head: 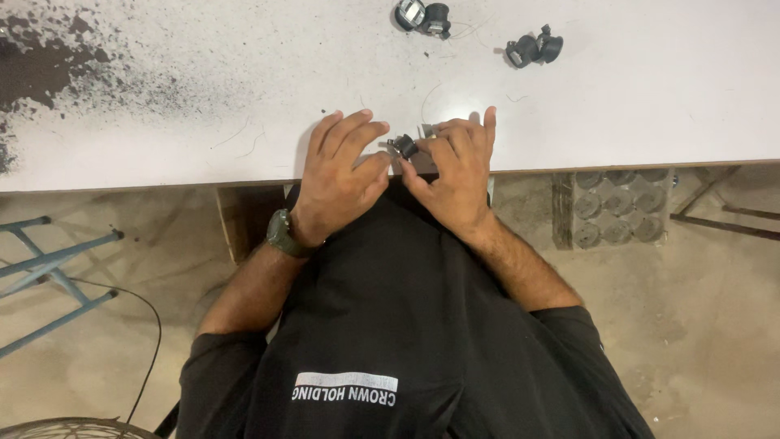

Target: The person uses a small abrasive block to deburr and smooth the edges of multiple black mechanical parts on a white table. They handle each part one at a time, rotating it to treat different edges, then place it aside and pick up the next part.

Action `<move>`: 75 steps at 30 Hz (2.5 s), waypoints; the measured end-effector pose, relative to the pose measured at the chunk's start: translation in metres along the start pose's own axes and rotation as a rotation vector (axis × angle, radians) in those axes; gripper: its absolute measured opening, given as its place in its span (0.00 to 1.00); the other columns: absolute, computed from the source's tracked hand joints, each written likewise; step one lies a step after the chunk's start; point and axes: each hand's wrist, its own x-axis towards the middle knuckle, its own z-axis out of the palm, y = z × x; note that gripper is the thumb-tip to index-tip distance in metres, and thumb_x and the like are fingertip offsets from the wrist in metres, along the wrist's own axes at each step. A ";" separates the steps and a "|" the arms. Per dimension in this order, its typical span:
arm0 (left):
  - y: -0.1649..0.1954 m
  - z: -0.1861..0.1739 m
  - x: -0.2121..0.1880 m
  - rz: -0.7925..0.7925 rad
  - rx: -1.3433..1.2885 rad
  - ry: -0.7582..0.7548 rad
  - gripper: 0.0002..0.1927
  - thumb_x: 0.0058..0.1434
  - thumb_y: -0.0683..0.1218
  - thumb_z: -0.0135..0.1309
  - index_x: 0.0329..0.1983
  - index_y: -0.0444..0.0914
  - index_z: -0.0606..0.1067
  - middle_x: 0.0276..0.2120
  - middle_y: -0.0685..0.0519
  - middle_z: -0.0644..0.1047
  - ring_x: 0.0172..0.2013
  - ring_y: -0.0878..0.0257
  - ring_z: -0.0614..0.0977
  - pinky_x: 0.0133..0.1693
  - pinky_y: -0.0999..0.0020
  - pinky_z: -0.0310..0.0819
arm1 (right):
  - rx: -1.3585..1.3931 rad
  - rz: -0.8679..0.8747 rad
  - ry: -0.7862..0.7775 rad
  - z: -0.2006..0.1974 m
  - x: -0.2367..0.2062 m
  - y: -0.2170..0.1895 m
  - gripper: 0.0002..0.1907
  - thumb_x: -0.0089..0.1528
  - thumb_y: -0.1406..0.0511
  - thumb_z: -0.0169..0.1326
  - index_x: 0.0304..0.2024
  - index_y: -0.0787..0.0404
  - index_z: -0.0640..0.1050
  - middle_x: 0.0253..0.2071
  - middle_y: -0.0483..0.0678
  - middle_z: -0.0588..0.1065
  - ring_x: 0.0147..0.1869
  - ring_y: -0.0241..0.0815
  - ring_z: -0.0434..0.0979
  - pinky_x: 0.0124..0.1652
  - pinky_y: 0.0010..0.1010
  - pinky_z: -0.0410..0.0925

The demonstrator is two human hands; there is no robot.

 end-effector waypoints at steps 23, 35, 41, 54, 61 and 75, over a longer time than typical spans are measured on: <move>0.003 0.026 -0.014 -0.148 -0.085 0.090 0.10 0.63 0.42 0.67 0.45 0.41 0.80 0.59 0.53 0.74 0.66 0.56 0.72 0.72 0.47 0.53 | 0.197 -0.177 0.083 0.015 -0.027 0.006 0.17 0.62 0.75 0.62 0.50 0.64 0.72 0.46 0.50 0.73 0.60 0.52 0.73 0.76 0.62 0.41; 0.005 0.030 -0.012 -0.134 -0.099 0.146 0.07 0.61 0.40 0.66 0.40 0.41 0.79 0.58 0.52 0.75 0.65 0.55 0.72 0.72 0.47 0.54 | 0.156 -0.144 0.077 0.021 -0.021 0.004 0.18 0.59 0.78 0.63 0.47 0.61 0.72 0.40 0.48 0.73 0.57 0.50 0.75 0.75 0.63 0.47; 0.003 0.030 -0.011 -0.048 -0.031 0.104 0.06 0.62 0.42 0.67 0.35 0.41 0.79 0.58 0.52 0.75 0.65 0.55 0.71 0.71 0.45 0.55 | 0.187 -0.122 0.063 0.021 -0.020 0.004 0.17 0.58 0.77 0.63 0.45 0.62 0.73 0.40 0.51 0.73 0.56 0.51 0.75 0.74 0.64 0.46; 0.002 0.027 -0.005 -0.240 -0.158 0.040 0.04 0.62 0.42 0.64 0.39 0.43 0.81 0.52 0.57 0.77 0.64 0.56 0.71 0.72 0.42 0.39 | 0.206 -0.139 0.087 0.023 -0.020 0.007 0.18 0.57 0.79 0.62 0.46 0.62 0.74 0.40 0.50 0.74 0.57 0.52 0.76 0.74 0.63 0.46; 0.001 0.029 -0.005 -0.263 -0.226 0.037 0.03 0.62 0.41 0.62 0.37 0.42 0.80 0.50 0.57 0.81 0.64 0.58 0.74 0.73 0.44 0.39 | 0.268 -0.279 0.097 0.026 -0.027 0.013 0.21 0.59 0.81 0.61 0.51 0.61 0.72 0.43 0.49 0.75 0.61 0.52 0.78 0.75 0.58 0.49; -0.003 0.021 -0.005 -0.308 -0.220 0.060 0.03 0.63 0.41 0.61 0.39 0.41 0.80 0.53 0.55 0.79 0.69 0.53 0.68 0.74 0.41 0.36 | 0.161 -0.227 0.109 0.021 -0.014 0.005 0.17 0.60 0.81 0.61 0.48 0.62 0.77 0.42 0.48 0.73 0.58 0.49 0.78 0.76 0.57 0.49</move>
